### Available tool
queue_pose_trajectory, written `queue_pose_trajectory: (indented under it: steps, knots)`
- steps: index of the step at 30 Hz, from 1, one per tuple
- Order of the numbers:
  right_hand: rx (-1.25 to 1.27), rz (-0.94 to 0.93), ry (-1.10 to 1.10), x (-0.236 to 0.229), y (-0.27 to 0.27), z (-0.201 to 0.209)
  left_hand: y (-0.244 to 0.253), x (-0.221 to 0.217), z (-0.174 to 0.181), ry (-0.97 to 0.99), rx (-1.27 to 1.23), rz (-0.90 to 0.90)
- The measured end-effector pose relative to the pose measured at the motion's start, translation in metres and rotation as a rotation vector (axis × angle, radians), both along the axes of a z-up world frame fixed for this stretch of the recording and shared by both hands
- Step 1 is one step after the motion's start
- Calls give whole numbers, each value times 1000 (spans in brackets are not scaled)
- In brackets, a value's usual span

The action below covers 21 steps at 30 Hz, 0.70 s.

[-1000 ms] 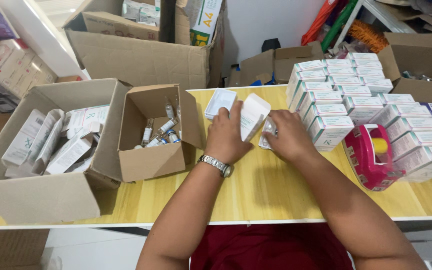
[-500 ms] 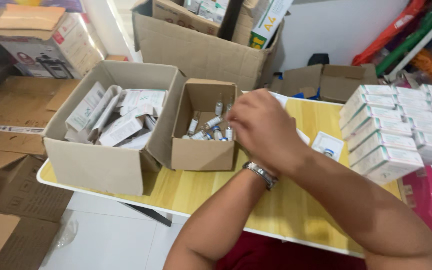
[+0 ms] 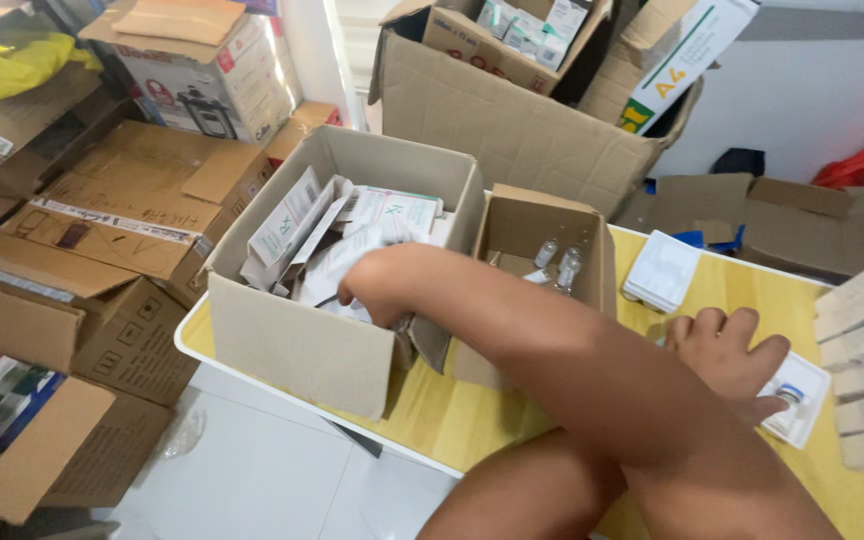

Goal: The person repeatedly picks small vials from a cardboard box, places them into blister packs, inserts the blister packs into small white boxes, and seals the boxes with a tape dispenser. The sealed boxes are stacked on the table.

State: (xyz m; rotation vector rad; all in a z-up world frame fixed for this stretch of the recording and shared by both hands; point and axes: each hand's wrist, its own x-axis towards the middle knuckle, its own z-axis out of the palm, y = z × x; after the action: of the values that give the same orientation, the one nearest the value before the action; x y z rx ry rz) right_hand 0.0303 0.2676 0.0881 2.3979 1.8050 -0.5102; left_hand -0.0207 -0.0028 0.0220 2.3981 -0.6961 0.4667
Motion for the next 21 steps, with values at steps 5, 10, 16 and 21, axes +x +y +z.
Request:
queue_pose_trajectory:
  steps: [5,10,16,21]
  knots:
    - [20,-128,-126,-2,1,-46,6,3,-6,0,-27,1]
    - [-43,-164,-61,4,2,-7,2,3,-10,-17,-56,-4]
    - [124,-316,222,12,-24,62,5,8,-13,24,58,-47]
    - [327,-203,137,10,-47,65,-6,19,-19,23,133,-41]
